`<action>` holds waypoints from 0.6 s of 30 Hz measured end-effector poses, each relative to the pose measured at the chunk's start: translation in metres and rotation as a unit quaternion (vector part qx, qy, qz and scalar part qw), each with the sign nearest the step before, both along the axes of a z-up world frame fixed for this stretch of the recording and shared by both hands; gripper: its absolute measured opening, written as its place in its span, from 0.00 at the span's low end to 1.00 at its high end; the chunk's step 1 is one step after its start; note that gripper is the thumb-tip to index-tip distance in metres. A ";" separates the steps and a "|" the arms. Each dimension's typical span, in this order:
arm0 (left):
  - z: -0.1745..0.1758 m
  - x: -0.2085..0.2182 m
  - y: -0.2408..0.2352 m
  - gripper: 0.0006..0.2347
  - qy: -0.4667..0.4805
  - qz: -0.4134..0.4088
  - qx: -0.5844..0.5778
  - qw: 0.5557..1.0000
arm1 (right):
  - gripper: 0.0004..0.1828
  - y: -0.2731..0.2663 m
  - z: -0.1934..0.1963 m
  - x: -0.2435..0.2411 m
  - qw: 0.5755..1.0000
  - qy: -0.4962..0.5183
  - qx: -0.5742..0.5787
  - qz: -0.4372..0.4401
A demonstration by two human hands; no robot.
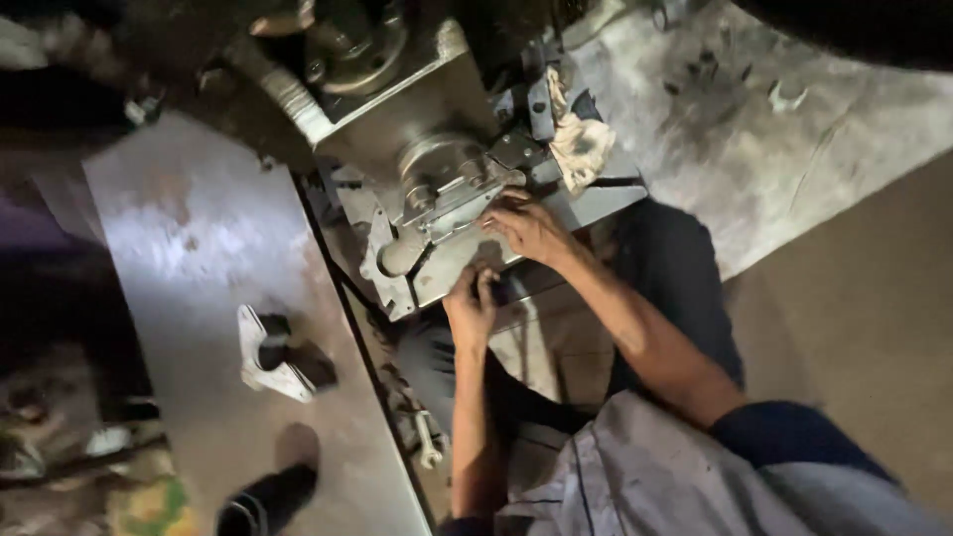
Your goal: Manually aligning and processing metal components in a press machine.
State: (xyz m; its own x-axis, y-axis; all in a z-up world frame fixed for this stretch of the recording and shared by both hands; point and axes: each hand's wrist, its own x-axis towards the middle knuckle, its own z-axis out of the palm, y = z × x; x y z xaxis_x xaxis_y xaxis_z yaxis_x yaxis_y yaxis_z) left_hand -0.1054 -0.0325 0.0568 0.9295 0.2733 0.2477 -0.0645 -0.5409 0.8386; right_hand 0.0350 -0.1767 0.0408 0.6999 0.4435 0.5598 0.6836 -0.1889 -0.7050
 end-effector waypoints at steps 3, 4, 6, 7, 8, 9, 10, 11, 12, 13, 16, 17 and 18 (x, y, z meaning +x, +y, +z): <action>0.005 -0.012 0.007 0.07 0.028 0.003 -0.012 1.000 | 0.09 -0.005 -0.003 0.006 0.999 -0.020 0.026 0.017; -0.003 -0.016 0.013 0.07 0.032 -0.005 -0.007 0.999 | 0.09 -0.006 -0.003 0.005 0.999 -0.017 0.030 0.008; -0.016 -0.022 0.027 0.07 0.030 0.028 -0.062 0.997 | 0.09 -0.006 0.001 0.005 0.998 -0.049 0.034 0.019; -0.015 -0.020 0.034 0.07 0.028 0.022 -0.059 0.998 | 0.09 -0.006 0.001 0.007 0.998 -0.051 0.037 0.014; -0.015 -0.021 0.041 0.07 0.003 0.060 -0.050 0.997 | 0.09 -0.006 0.002 0.006 0.998 -0.056 0.035 0.017; -0.014 -0.022 0.048 0.06 -0.021 0.097 -0.041 0.994 | 0.10 -0.006 0.002 0.006 0.997 -0.061 0.034 0.021; -0.009 -0.018 0.057 0.06 -0.023 0.096 -0.041 0.994 | 0.10 -0.004 -0.005 0.007 0.997 -0.062 0.034 0.020; -0.003 -0.014 0.067 0.07 -0.041 0.153 0.052 0.986 | 0.10 -0.003 -0.012 0.007 0.997 -0.067 0.035 0.016; 0.002 -0.010 0.077 0.09 -0.062 0.211 0.143 0.965 | 0.11 -0.001 -0.019 0.010 0.997 -0.074 0.036 0.014; -0.004 0.000 0.093 0.09 -0.065 0.214 0.142 0.964 | 0.11 -0.003 -0.017 0.013 0.996 -0.077 0.035 0.016; -0.027 0.012 0.146 0.16 -0.003 0.298 0.327 0.897 | 0.11 -0.004 -0.013 0.010 0.996 -0.074 0.041 0.028; -0.040 0.015 0.165 0.19 0.053 0.297 0.317 0.899 | 0.10 -0.002 -0.012 0.008 0.997 -0.067 0.031 0.030; -0.052 0.020 0.183 0.23 0.107 0.296 0.304 0.899 | 0.09 -0.003 -0.010 0.009 0.997 -0.062 0.021 0.033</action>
State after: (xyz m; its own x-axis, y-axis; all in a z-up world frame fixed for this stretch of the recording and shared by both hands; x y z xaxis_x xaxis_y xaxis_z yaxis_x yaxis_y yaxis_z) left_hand -0.0854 0.1505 0.0046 0.7104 0.6097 0.3515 0.5126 -0.7905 0.3353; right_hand 0.0442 -0.1796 0.0309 0.5934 0.4608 0.6600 0.7766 -0.1122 -0.6199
